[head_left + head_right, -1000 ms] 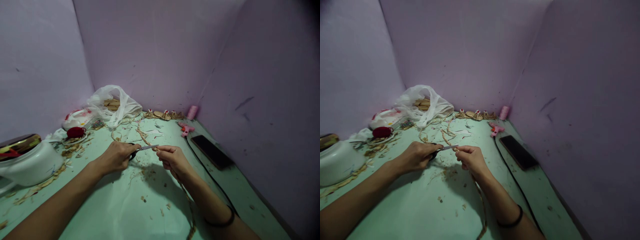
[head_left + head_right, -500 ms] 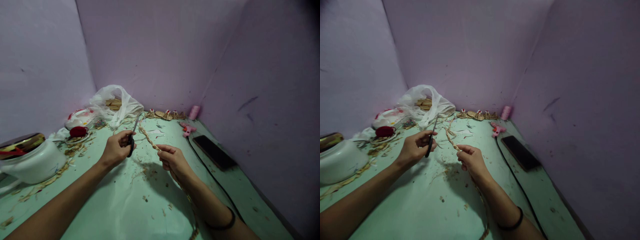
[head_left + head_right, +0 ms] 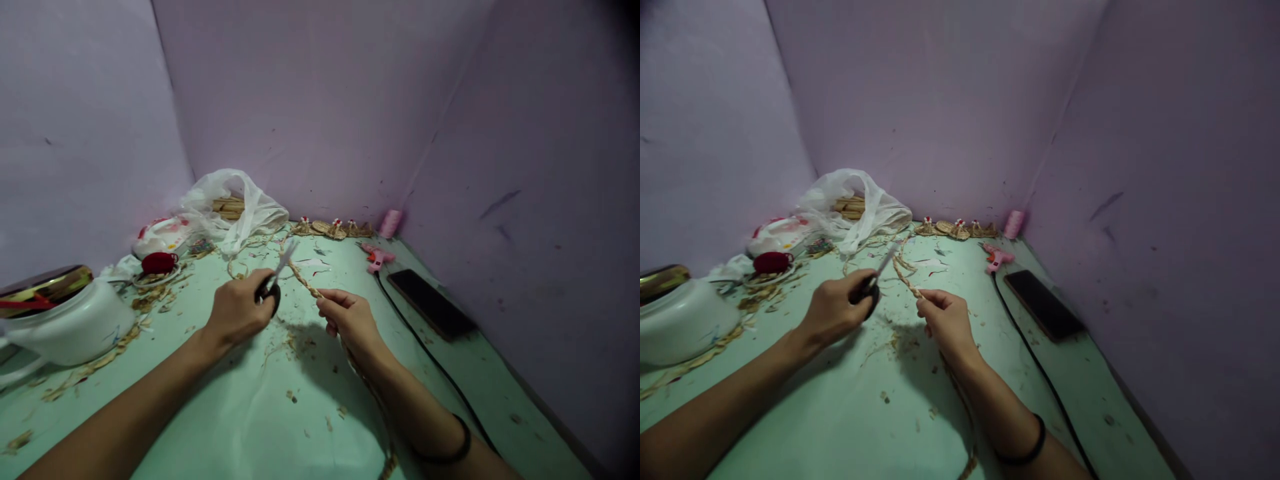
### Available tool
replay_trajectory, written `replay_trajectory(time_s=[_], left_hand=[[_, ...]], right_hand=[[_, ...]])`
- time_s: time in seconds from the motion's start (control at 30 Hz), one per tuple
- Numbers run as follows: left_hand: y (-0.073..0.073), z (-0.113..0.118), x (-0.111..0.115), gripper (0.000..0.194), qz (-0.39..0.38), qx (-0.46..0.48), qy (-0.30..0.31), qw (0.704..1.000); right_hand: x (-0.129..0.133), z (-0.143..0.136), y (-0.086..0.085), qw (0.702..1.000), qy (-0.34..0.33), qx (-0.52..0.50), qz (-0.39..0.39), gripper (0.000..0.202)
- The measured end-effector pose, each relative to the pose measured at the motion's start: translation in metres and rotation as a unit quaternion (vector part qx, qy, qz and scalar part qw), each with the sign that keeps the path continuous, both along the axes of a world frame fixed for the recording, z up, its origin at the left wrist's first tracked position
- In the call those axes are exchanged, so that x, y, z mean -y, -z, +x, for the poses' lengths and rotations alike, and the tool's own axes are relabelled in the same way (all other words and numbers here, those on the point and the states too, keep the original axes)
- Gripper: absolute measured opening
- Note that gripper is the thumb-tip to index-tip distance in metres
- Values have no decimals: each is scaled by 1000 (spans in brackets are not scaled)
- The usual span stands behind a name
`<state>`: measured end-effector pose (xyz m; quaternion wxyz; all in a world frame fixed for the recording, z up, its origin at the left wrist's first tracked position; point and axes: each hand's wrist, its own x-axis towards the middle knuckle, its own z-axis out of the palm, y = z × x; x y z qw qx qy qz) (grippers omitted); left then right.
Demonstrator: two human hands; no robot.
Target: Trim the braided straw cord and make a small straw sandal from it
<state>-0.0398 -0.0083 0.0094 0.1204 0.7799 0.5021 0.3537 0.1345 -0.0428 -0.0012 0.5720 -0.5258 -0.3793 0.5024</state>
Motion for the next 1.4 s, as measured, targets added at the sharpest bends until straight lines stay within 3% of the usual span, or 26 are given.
replay_trajectory(time_s=[0.07, 0.17, 0.3, 0.4, 0.57, 0.9, 1.17, 1.4], left_hand=[[-3, -1, -3, 34, -54, 162, -4, 985], [-5, 0, -7, 40, -163, 339, 6, 926], [-4, 4, -12, 46, -274, 443, 2, 854], [-2, 5, -14, 45, -303, 489, 21, 818], [-2, 8, -9, 42, -272, 493, 27, 826], [-3, 25, 1, 43, -268, 475, 17, 838], [5, 40, 10, 41, -327, 486, 35, 810], [-1, 23, -2, 46, -264, 500, 25, 824]], right_hand=[[-1, 1, 1, 1000, -10, -20, -7, 23], [0, -1, 3, 999, -32, -39, -22, 23], [5, -8, 4, 996, -83, -12, -40, 23], [9, -14, 6, 987, -145, -26, -57, 24], [13, -17, 9, 968, -234, -68, -65, 29], [10, -19, 22, 980, -196, -40, -9, 24], [23, -21, 15, 974, -168, 32, 151, 11], [12, -12, 11, 968, -248, -32, 8, 28]])
